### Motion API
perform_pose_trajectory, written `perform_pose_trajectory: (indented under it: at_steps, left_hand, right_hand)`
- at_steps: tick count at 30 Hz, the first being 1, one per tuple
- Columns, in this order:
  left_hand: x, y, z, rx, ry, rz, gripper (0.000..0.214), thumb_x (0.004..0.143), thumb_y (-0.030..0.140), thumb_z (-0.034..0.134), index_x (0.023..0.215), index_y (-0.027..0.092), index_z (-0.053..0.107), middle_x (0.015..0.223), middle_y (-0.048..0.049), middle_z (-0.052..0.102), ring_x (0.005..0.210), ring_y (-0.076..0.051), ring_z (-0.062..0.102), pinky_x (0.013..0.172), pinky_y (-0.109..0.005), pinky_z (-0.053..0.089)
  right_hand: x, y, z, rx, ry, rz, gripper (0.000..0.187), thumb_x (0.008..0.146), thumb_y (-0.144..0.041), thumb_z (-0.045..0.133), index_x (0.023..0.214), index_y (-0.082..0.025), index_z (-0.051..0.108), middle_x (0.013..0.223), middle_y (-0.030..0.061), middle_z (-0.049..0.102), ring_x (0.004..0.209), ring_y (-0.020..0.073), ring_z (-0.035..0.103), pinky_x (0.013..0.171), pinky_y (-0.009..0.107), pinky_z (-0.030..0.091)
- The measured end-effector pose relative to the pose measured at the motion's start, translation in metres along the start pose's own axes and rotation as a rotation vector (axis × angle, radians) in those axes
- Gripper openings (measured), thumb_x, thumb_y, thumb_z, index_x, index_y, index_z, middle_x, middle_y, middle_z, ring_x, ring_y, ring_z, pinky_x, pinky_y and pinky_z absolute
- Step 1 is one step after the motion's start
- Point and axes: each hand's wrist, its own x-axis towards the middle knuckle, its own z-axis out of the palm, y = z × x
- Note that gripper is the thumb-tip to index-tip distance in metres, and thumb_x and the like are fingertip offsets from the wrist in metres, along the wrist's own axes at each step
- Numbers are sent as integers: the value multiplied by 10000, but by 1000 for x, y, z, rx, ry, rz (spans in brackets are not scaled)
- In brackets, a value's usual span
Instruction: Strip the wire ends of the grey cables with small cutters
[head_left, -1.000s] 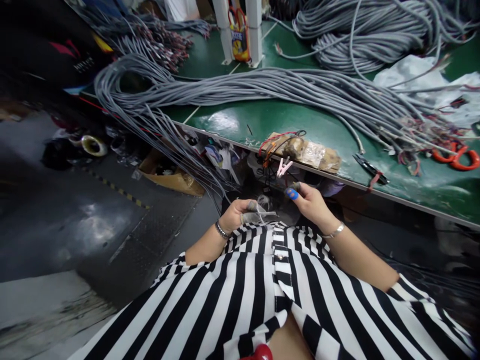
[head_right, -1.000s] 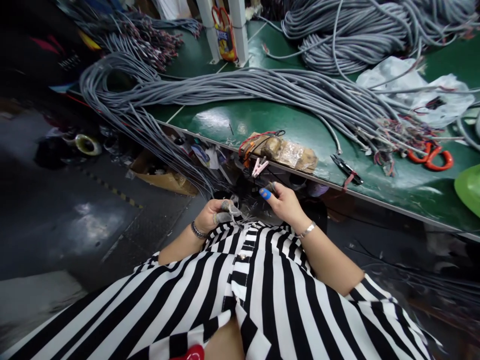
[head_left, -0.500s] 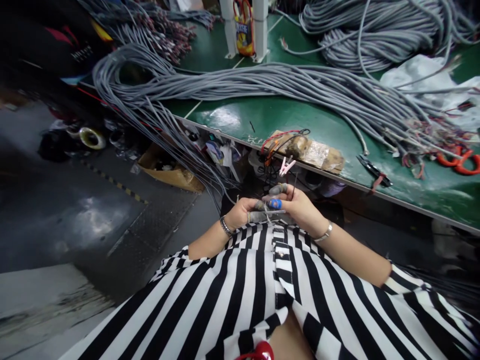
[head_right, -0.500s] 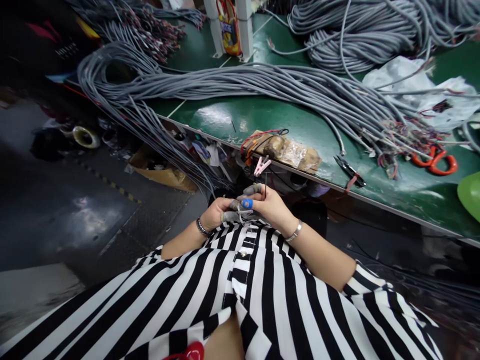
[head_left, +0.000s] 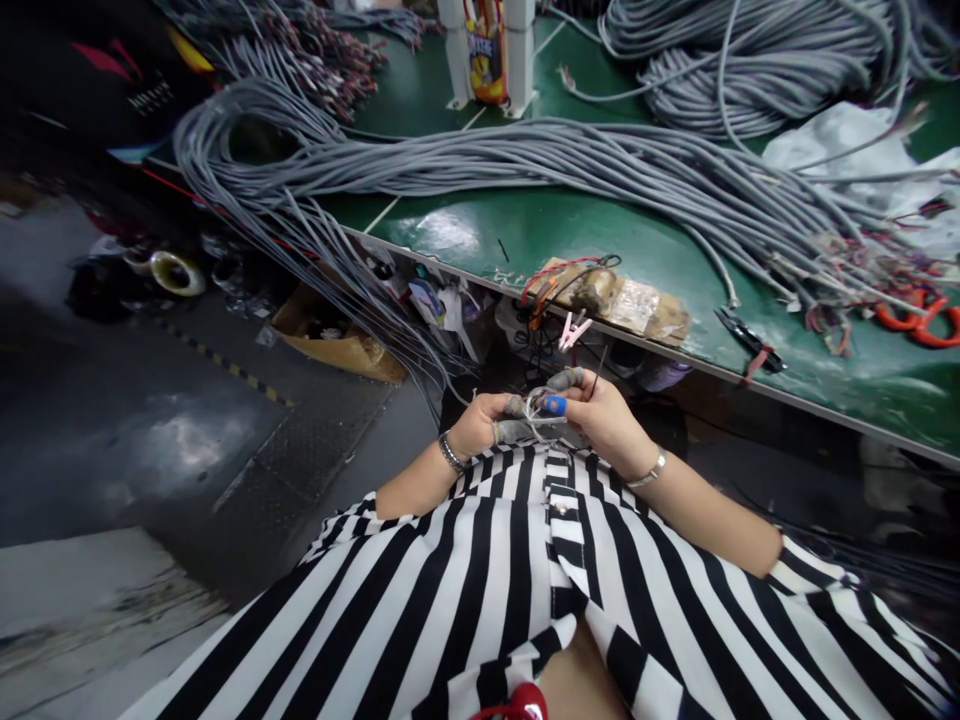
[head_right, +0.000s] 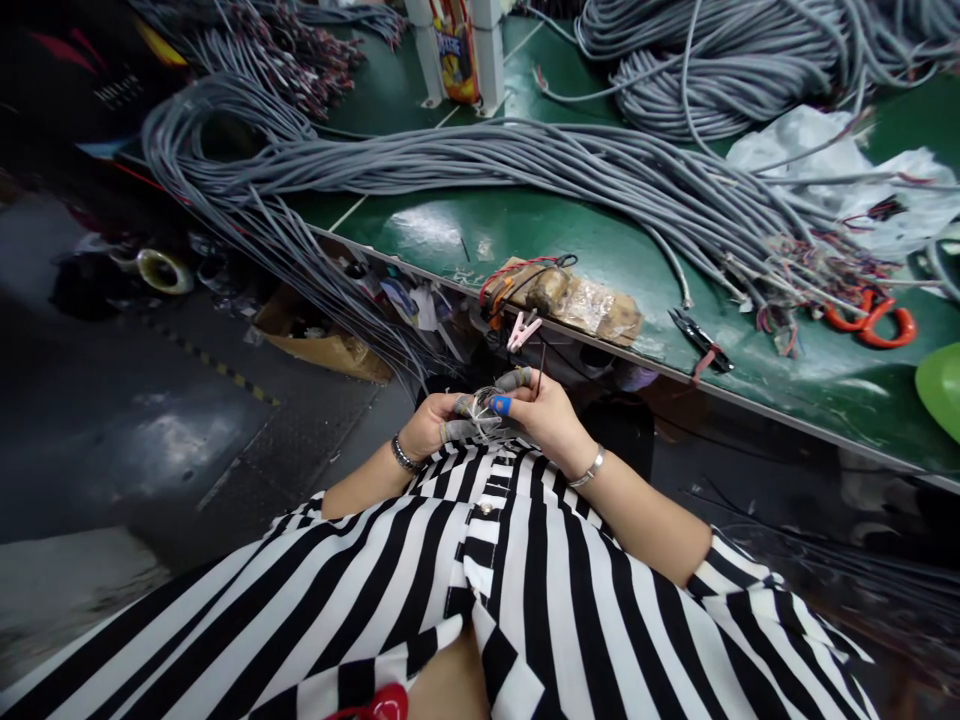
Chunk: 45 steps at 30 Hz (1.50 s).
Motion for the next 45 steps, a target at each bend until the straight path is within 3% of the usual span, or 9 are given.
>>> perform_pose_trajectory:
  at_steps: [10,14,21,24,30,35,39,42,45]
  left_hand:
    - [-2,1,-1,58,79,159,260,586,286,832,694,113,671,649,-9,570,611,-102,522,612,-228,446]
    - [-3,-3,-2,59,56,126,268,603,305,822,739,117,687,700,-29,600,653,-125,548,665,-259,461]
    - [-2,-1,-2,-137,1,54,528,633,595,714,825,104,697,744,-79,646,706,-175,593,706,-300,478]
    - [5,7,1,-156,45,-19,605,613,668,680,804,93,695,744,-81,656,689,-164,595,697,-288,476]
    - [20,24,15,-138,75,-203,349,562,368,837,719,102,674,660,-27,658,585,-113,591,615,-239,467]
    - [26,24,22,-300,243,-159,279,543,256,848,655,118,632,634,2,651,541,-77,571,549,-193,454]
    - [31,20,22,-533,443,-89,286,507,205,844,659,143,610,574,34,612,470,-39,510,419,-133,323]
    - [37,16,22,-673,486,-83,252,533,175,807,657,157,589,525,52,555,451,-41,478,396,-135,281]
    - [42,16,24,-734,479,-80,230,562,163,776,638,156,559,529,51,538,443,-45,458,404,-153,294]
  right_hand:
    - [-6,6,-2,16,19,-49,411,531,-265,828,810,-184,536,612,-52,623,425,43,465,410,176,366]
    - [-7,4,0,19,29,-48,407,539,-270,824,819,-185,542,621,-52,625,425,40,463,403,170,354]
    - [-7,2,2,33,54,-103,416,529,-269,832,817,-193,541,633,-48,632,570,108,615,504,204,470]
    - [-7,3,1,26,54,-145,405,530,-250,836,810,-195,549,644,-48,638,603,115,635,534,211,492]
    - [-8,4,-1,12,29,-204,388,552,-260,837,815,-202,557,670,-44,650,611,117,638,623,266,548]
    - [-10,6,-9,-34,66,-282,359,595,-315,818,817,-211,555,690,-28,657,634,132,651,636,278,560]
    - [-14,9,-14,-198,49,-477,220,706,-314,742,812,-215,577,749,2,683,674,148,664,667,295,562]
    - [-20,5,-11,-600,-12,-721,43,799,-238,638,828,-208,641,804,29,705,715,146,664,684,275,545]
    - [-26,-2,-9,-869,-167,-928,112,832,-179,563,872,-203,665,836,40,714,748,139,670,697,255,532]
